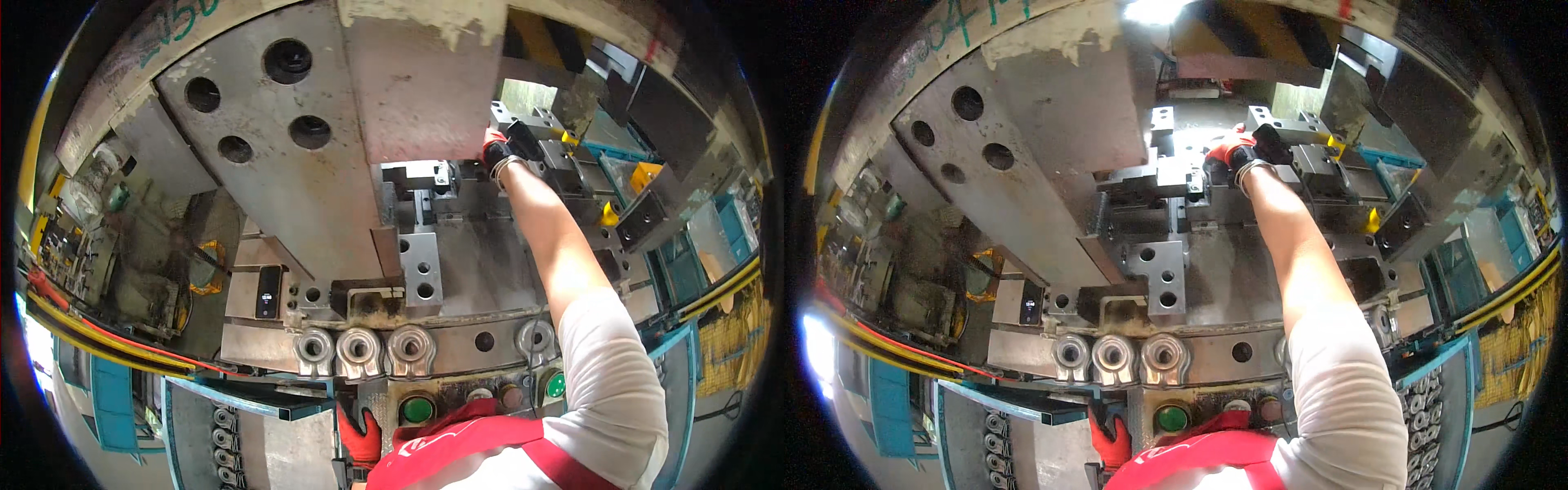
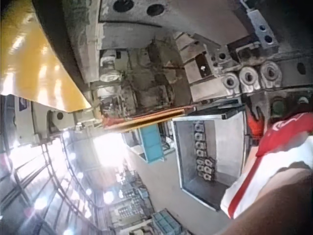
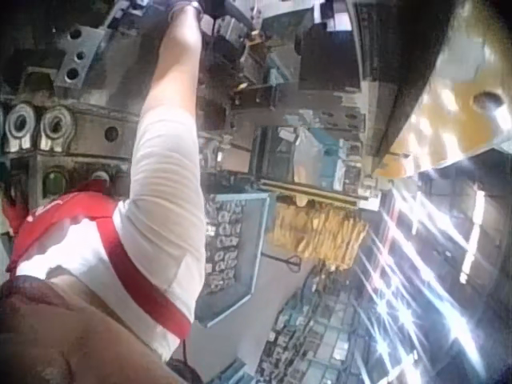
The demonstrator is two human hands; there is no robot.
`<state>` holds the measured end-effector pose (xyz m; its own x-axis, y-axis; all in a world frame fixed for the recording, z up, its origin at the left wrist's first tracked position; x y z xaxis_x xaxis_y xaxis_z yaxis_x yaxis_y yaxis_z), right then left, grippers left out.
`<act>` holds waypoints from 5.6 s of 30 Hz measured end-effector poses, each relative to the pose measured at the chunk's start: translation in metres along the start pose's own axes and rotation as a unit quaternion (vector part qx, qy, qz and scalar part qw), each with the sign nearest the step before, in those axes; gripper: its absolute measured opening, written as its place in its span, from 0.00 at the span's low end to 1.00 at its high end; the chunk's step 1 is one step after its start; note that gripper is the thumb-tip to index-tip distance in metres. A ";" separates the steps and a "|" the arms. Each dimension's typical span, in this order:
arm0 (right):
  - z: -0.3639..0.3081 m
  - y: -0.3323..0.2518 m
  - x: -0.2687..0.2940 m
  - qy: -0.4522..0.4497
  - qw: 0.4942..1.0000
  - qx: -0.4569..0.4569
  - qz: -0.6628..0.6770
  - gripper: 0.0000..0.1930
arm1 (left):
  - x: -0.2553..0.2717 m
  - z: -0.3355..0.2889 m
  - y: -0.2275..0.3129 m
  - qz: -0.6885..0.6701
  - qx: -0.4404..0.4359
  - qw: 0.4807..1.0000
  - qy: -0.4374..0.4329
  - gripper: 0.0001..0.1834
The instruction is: Manually loading metal parts into a hydraulic press machine for stamping or shaping, then removing and inspecting the finished parts.
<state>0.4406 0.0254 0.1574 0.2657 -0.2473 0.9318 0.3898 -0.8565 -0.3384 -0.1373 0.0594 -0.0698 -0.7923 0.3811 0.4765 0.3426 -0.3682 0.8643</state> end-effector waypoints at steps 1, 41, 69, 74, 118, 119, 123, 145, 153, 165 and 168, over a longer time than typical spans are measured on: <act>0.008 0.001 -0.005 0.001 0.999 -0.033 -0.018 0.37 | 0.000 0.000 -0.004 0.018 0.008 1.000 0.012 0.34; -0.475 0.301 -0.290 0.123 0.892 -0.316 0.298 0.51 | -0.080 -0.032 -0.058 -0.050 0.230 0.940 -0.248 0.51; -0.461 0.324 -0.288 0.056 0.926 -0.316 0.199 0.52 | -0.064 -0.027 -0.013 0.193 0.213 0.929 -0.235 0.46; -0.462 0.324 -0.282 0.046 0.915 -0.290 0.275 0.52 | -0.042 0.013 0.070 0.340 0.045 0.851 -0.397 0.33; -0.369 0.176 -0.206 0.065 0.989 -0.057 -0.123 0.56 | -0.001 0.048 0.187 0.119 -0.197 0.960 -0.159 0.56; -0.368 0.176 -0.208 0.070 0.988 -0.054 -0.131 0.55 | 0.012 0.047 0.170 0.182 -0.155 0.961 -0.142 0.56; -0.364 0.181 -0.206 0.059 0.989 -0.008 -0.138 0.55 | 0.039 0.077 0.102 0.296 -0.034 0.951 -0.079 0.57; -0.234 0.031 -0.014 0.160 0.974 0.064 0.146 0.52 | 0.031 0.101 0.039 0.157 -0.103 0.970 0.155 0.38; -0.047 -0.002 0.011 0.117 0.989 -0.082 0.033 0.59 | 0.037 0.039 -0.029 0.009 0.062 0.991 0.121 0.38; 0.037 0.026 -0.037 0.072 0.991 -0.094 -0.059 0.55 | 0.026 -0.002 -0.070 -0.120 0.180 0.965 0.149 0.35; 0.012 0.012 -0.031 0.060 0.993 -0.095 -0.041 0.55 | 0.019 0.002 -0.074 -0.053 0.170 0.974 0.138 0.34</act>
<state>0.4482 0.0281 0.1230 0.1287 -0.2158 0.9679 0.2289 -0.9432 -0.2408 -0.1765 0.0957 -0.1242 -0.9219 0.1428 0.3601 0.3613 -0.0186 0.9323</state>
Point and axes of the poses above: each hand's wrist, its own z-axis towards the middle knuckle, its own x-axis out of the back of the hand, y = z × x, the point moved 1 cm from there along z, towards the middle knuckle
